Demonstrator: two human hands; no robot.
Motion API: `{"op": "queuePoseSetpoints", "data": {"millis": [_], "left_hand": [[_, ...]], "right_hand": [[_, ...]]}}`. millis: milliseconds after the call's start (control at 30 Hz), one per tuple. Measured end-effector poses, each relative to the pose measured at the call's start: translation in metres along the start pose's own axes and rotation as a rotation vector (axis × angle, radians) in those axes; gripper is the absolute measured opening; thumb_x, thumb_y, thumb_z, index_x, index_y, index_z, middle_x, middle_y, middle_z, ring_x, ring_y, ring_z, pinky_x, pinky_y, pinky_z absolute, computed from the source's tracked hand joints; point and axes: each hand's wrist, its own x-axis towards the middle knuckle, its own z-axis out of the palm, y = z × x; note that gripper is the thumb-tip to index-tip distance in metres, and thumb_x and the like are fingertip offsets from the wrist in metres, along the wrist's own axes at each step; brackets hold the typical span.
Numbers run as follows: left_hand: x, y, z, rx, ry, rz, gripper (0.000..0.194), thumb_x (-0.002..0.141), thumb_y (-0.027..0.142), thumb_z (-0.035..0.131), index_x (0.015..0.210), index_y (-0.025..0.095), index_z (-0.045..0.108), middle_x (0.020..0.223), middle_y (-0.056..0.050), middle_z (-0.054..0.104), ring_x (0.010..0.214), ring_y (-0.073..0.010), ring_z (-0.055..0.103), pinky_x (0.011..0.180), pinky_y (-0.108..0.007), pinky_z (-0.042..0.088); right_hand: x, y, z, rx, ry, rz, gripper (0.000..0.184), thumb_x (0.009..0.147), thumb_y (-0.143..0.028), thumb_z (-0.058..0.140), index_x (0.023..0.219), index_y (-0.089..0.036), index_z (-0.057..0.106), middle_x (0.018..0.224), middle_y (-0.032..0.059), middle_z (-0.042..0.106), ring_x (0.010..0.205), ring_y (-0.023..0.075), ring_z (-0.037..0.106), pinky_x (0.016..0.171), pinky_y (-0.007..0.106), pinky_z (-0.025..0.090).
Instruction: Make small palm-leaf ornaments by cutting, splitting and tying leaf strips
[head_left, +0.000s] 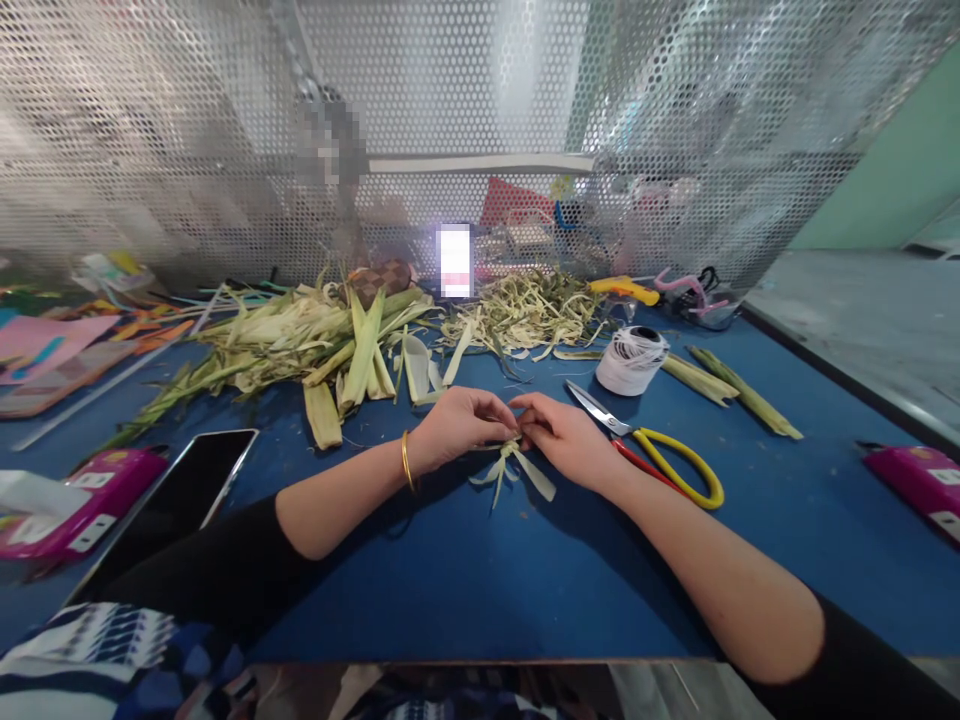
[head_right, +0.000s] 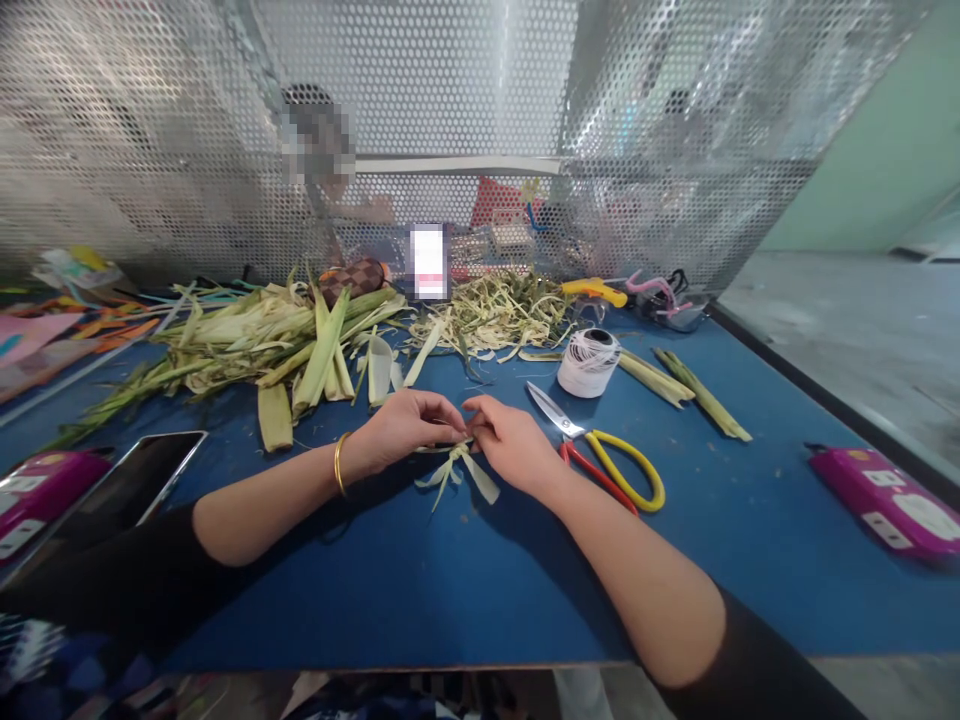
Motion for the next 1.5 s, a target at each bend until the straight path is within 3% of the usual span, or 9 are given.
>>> {"op": "queuePoseSetpoints", "data": {"millis": [233, 433, 633, 800, 1000, 1167, 1367, 1500], "left_hand": [[-0.003, -0.001, 0.004, 0.398, 0.143, 0.222, 0.011, 0.069, 0.013, 0.058, 0.071, 0.016, 0.069, 0.069, -0.001, 0.069, 0.065, -0.0121, 0.061, 0.061, -0.021, 0.044], [-0.004, -0.005, 0.009, 0.565, 0.263, 0.296, 0.015, 0.072, 0.012, 0.055, 0.076, 0.019, 0.068, 0.072, 0.000, 0.070, 0.064, -0.0117, 0.060, 0.063, -0.021, 0.043], [-0.003, -0.013, 0.009, 0.740, 0.303, 0.324, 0.013, 0.077, 0.018, 0.055, 0.081, 0.021, 0.067, 0.077, -0.001, 0.070, 0.072, -0.0140, 0.062, 0.065, -0.022, 0.041], [-0.003, -0.015, 0.008, 0.690, 0.322, 0.469, 0.012, 0.080, 0.019, 0.056, 0.078, 0.020, 0.068, 0.079, -0.002, 0.070, 0.075, -0.0138, 0.063, 0.069, -0.022, 0.044], [-0.004, -0.016, 0.010, 0.590, 0.384, 0.661, 0.010, 0.077, 0.014, 0.060, 0.073, 0.019, 0.068, 0.077, -0.002, 0.068, 0.072, -0.0127, 0.062, 0.066, -0.023, 0.046], [-0.004, -0.016, 0.010, 0.541, 0.374, 0.664, 0.010, 0.078, 0.016, 0.060, 0.073, 0.018, 0.068, 0.078, -0.003, 0.068, 0.073, -0.0133, 0.063, 0.067, -0.023, 0.047], [-0.003, -0.016, 0.008, 0.491, 0.379, 0.548, 0.008, 0.075, 0.017, 0.063, 0.069, 0.018, 0.068, 0.074, -0.002, 0.068, 0.070, -0.0128, 0.062, 0.066, -0.023, 0.045], [-0.001, -0.016, 0.006, 0.452, 0.355, 0.473, 0.009, 0.075, 0.021, 0.063, 0.069, 0.019, 0.069, 0.075, -0.002, 0.069, 0.071, -0.0133, 0.061, 0.067, -0.024, 0.045]], "right_hand": [[-0.001, 0.000, 0.001, -0.103, 0.048, -0.013, 0.031, 0.081, -0.009, 0.044, 0.108, -0.021, 0.053, 0.072, 0.0003, 0.067, 0.072, 0.0177, 0.064, 0.072, 0.031, 0.045], [-0.002, -0.002, 0.002, -0.051, 0.052, 0.003, 0.034, 0.080, -0.006, 0.042, 0.110, -0.020, 0.050, 0.080, 0.0021, 0.069, 0.071, 0.0171, 0.065, 0.073, 0.031, 0.047], [-0.006, -0.009, 0.004, -0.114, 0.042, -0.059, 0.033, 0.083, -0.010, 0.043, 0.113, -0.020, 0.050, 0.084, 0.0042, 0.070, 0.079, 0.0202, 0.066, 0.076, 0.034, 0.047], [-0.003, -0.004, 0.006, 0.040, 0.086, 0.046, 0.027, 0.081, -0.015, 0.048, 0.107, -0.019, 0.055, 0.077, 0.0035, 0.070, 0.074, 0.0191, 0.067, 0.076, 0.033, 0.049], [0.000, -0.002, 0.005, 0.277, 0.067, 0.111, 0.014, 0.075, -0.025, 0.057, 0.086, -0.020, 0.065, 0.074, 0.0009, 0.068, 0.065, 0.0160, 0.065, 0.066, 0.028, 0.050], [0.001, 0.000, 0.006, 0.238, 0.157, 0.166, 0.011, 0.071, -0.028, 0.060, 0.073, -0.019, 0.066, 0.057, -0.0008, 0.064, 0.056, 0.0153, 0.061, 0.057, 0.026, 0.045], [0.000, -0.003, 0.005, 0.326, 0.147, 0.223, 0.010, 0.073, -0.029, 0.059, 0.071, -0.019, 0.061, 0.059, -0.0006, 0.064, 0.060, 0.0150, 0.062, 0.062, 0.027, 0.046], [-0.001, -0.003, 0.002, 0.258, 0.135, 0.205, 0.009, 0.075, -0.026, 0.056, 0.071, -0.019, 0.060, 0.058, -0.0021, 0.061, 0.058, 0.0139, 0.059, 0.060, 0.027, 0.044]]}}
